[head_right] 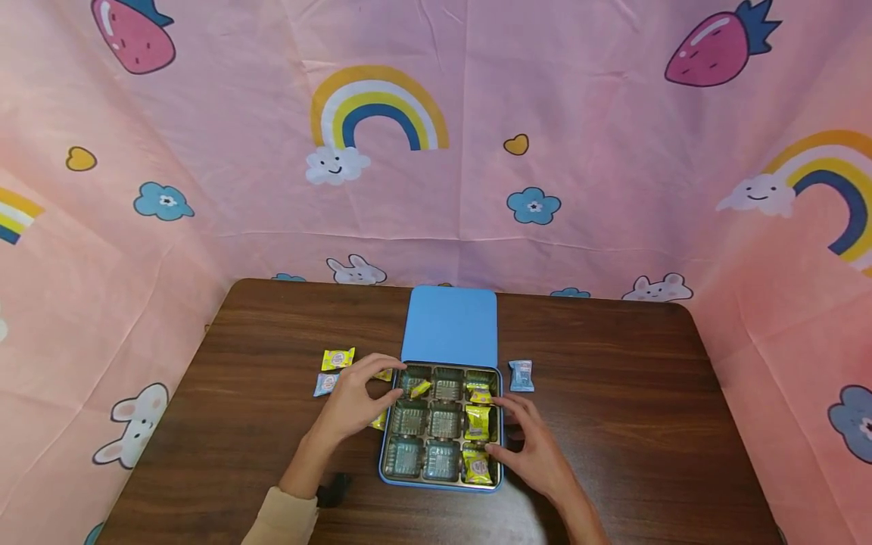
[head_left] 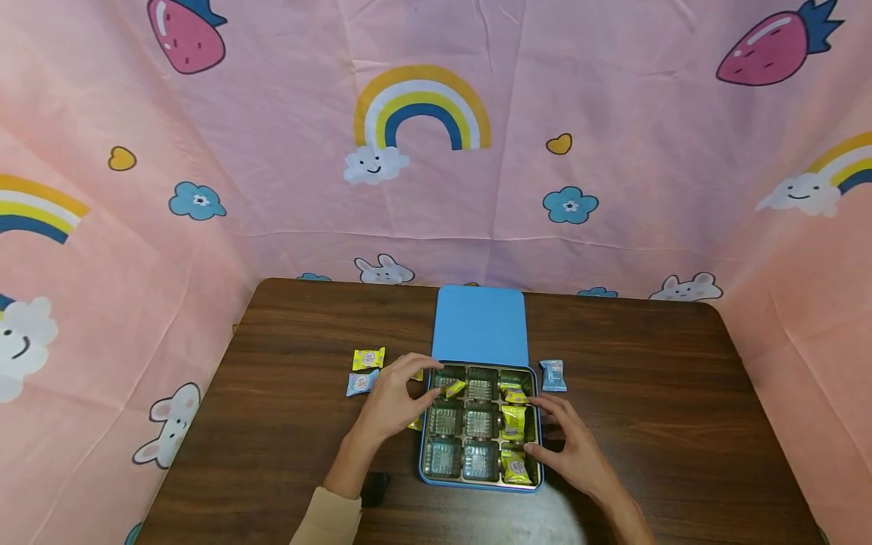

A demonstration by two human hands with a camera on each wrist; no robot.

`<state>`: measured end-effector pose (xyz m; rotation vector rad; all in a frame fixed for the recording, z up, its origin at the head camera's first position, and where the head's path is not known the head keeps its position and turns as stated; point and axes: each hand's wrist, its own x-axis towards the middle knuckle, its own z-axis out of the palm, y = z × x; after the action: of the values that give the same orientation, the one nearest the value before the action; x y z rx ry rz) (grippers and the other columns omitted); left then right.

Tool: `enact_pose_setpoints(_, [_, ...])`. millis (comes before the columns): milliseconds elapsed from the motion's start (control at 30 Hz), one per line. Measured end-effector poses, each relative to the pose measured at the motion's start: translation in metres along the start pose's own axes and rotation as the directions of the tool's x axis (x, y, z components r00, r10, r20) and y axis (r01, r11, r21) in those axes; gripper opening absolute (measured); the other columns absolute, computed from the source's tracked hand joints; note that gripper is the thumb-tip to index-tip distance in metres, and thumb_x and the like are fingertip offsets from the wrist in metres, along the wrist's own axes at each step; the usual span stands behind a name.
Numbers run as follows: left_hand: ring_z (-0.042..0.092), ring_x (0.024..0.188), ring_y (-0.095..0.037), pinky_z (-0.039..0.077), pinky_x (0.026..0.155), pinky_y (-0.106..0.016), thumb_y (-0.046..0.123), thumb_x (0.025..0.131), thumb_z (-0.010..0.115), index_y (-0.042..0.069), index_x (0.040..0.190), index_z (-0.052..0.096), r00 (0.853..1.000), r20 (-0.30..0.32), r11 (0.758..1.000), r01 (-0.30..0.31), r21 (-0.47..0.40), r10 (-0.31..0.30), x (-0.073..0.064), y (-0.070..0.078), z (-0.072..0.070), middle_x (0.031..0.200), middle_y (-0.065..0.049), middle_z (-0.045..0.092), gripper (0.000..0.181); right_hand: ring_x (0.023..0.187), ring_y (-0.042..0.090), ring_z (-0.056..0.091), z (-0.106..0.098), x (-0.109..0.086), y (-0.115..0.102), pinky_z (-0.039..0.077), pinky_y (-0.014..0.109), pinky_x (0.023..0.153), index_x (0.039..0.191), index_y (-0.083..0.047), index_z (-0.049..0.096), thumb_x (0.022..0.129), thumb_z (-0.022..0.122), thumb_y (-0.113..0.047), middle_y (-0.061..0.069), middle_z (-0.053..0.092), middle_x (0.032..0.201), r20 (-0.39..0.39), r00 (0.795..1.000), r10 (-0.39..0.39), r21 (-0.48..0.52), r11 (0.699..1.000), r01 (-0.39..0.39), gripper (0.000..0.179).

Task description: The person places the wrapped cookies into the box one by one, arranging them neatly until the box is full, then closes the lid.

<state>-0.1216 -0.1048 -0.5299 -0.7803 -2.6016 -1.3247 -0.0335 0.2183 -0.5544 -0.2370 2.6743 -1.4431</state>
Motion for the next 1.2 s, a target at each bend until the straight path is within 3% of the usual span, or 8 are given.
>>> enact_pose_setpoints(567, [0.061,0.114,-0.021,0.053,0.091,-0.045,0.013,0.081,0.084,0.020,0.116,0.071,0.996,0.044,0.996,0.075,0.058,-0.077,-0.018,-0.012,-0.014,0.120,0.007,0.064,0.038,0.114,0.028,0.057,0.002,0.001,-0.002,0.053,0.051,0.089,0.145,-0.022,0.050,0.084,0.083,-0.024,0.004,0.046,0.144,-0.002,0.999,0.037,-0.013,0.999,-0.037,0.069])
enact_pose_setpoints(900, [0.059,0.120,-0.023,0.051,0.096,-0.046,0.011,0.083,0.082,0.022,0.118,0.071,0.985,0.100,0.983,0.129,0.128,-0.142,-0.026,-0.012,-0.015,0.125,0.002,0.064,0.038,0.116,0.028,0.058,0.001,0.001,-0.001,0.053,0.050,0.089,0.143,-0.031,0.050,0.086,0.080,-0.020,0.001,0.047,0.143,-0.002,0.999,0.039,-0.007,0.999,-0.039,0.065])
enact_pose_setpoints(1200, [0.059,0.121,-0.022,0.052,0.095,-0.046,0.011,0.081,0.084,0.025,0.121,0.071,0.967,0.126,0.966,0.201,0.160,-0.222,-0.033,-0.022,-0.018,0.125,0.009,0.064,0.045,0.116,0.028,0.058,0.000,-0.001,-0.002,0.053,0.050,0.088,0.144,-0.025,0.051,0.086,0.081,-0.020,0.002,0.047,0.142,-0.005,1.000,-0.008,-0.019,1.000,0.008,0.066])
